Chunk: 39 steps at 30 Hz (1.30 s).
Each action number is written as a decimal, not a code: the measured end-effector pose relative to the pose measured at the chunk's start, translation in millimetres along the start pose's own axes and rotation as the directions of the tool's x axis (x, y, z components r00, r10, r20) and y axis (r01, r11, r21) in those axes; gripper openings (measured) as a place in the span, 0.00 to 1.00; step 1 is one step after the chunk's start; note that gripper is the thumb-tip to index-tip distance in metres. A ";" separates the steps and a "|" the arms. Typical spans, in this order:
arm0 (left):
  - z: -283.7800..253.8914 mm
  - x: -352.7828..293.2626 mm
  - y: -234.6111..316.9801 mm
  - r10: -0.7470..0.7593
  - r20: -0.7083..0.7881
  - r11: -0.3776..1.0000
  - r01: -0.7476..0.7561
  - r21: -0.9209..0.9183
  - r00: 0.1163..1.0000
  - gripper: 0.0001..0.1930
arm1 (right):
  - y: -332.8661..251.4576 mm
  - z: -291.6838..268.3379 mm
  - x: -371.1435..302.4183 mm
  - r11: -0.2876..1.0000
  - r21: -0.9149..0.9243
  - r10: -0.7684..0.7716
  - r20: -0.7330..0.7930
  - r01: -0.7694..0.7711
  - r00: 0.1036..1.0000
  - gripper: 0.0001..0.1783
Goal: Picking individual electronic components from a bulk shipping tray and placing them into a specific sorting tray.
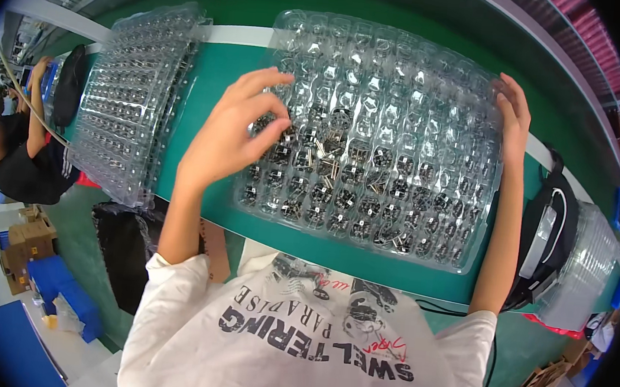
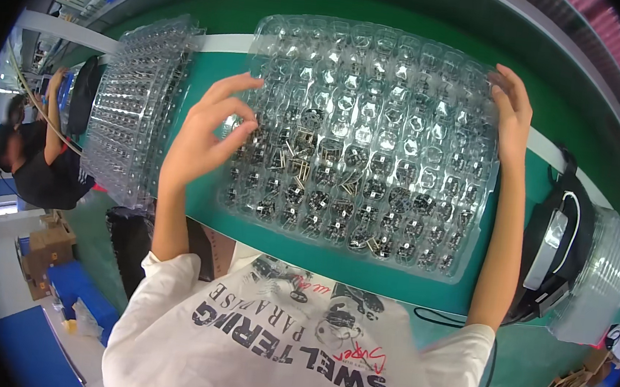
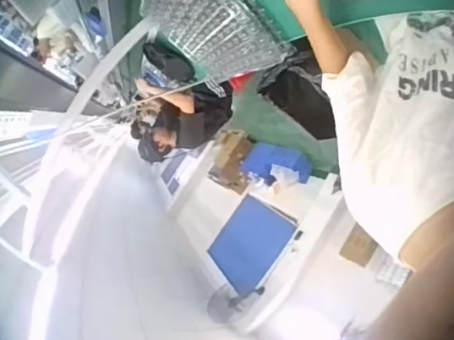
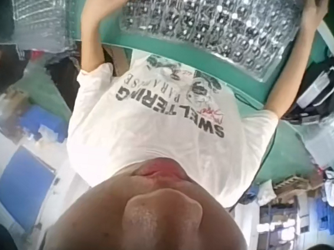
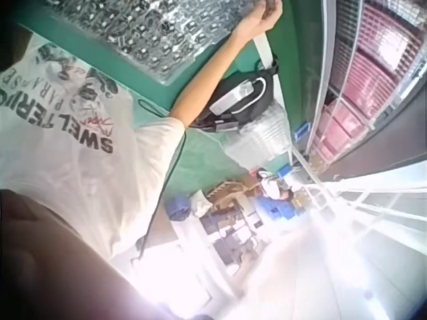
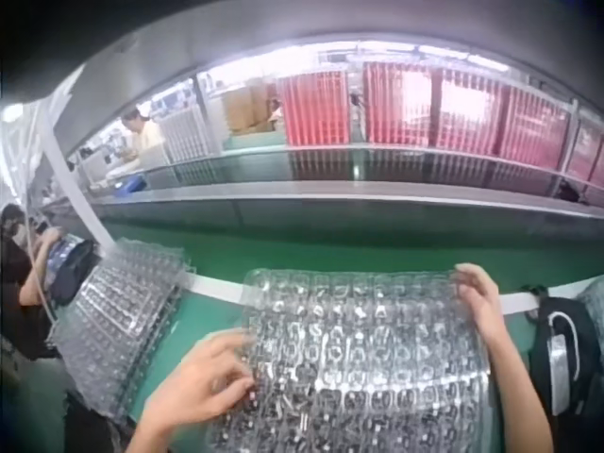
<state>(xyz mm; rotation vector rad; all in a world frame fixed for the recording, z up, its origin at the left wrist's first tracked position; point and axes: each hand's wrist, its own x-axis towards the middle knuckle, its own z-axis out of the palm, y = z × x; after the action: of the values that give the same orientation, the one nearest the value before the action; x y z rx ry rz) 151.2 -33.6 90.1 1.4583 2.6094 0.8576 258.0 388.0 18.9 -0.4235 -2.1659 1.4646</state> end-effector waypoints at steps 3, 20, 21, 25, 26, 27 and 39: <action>-2.4 1.3 12.2 0.001 0.019 0.988 0.002 -0.154 1.000 0.08 | -0.5 1.5 -1.1 0.999 0.034 0.008 -0.008 -0.008 1.000 0.22; -4.5 28.0 31.4 0.086 0.226 0.996 -0.080 -0.036 0.970 0.06 | -0.2 0.1 -2.1 1.000 0.000 0.008 -0.004 -0.008 1.000 0.22; -4.4 28.3 33.2 0.078 0.230 0.997 -0.070 -0.045 0.970 0.06 | 0.3 -4.1 -2.1 1.000 -0.002 0.010 -0.012 -0.010 1.000 0.22; -2.6 36.3 17.7 -0.027 0.141 0.983 0.051 -0.174 0.990 0.08 | -0.4 -0.1 -2.1 0.999 0.008 0.040 -0.023 -0.039 0.999 0.23; 0.5 39.1 14.7 -0.025 0.155 0.999 0.030 -0.033 0.988 0.08 | -0.8 -0.7 -2.0 0.999 0.009 0.038 -0.020 -0.038 0.999 0.23; 2.9 41.4 13.7 -0.024 0.171 0.994 0.006 0.107 0.985 0.09 | -1.2 -1.5 -2.2 1.000 0.000 0.028 -0.017 -0.028 0.999 0.23; 21.0 26.6 28.2 0.009 0.117 0.951 -0.044 0.305 0.993 0.08 | -0.3 -0.5 -0.1 0.999 0.020 -0.029 -0.013 0.029 0.999 0.21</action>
<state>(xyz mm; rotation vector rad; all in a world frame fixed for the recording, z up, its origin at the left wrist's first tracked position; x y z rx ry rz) 164.3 8.4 92.0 1.5580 2.7339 0.3636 258.3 388.3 19.2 -0.3918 -2.1367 1.4622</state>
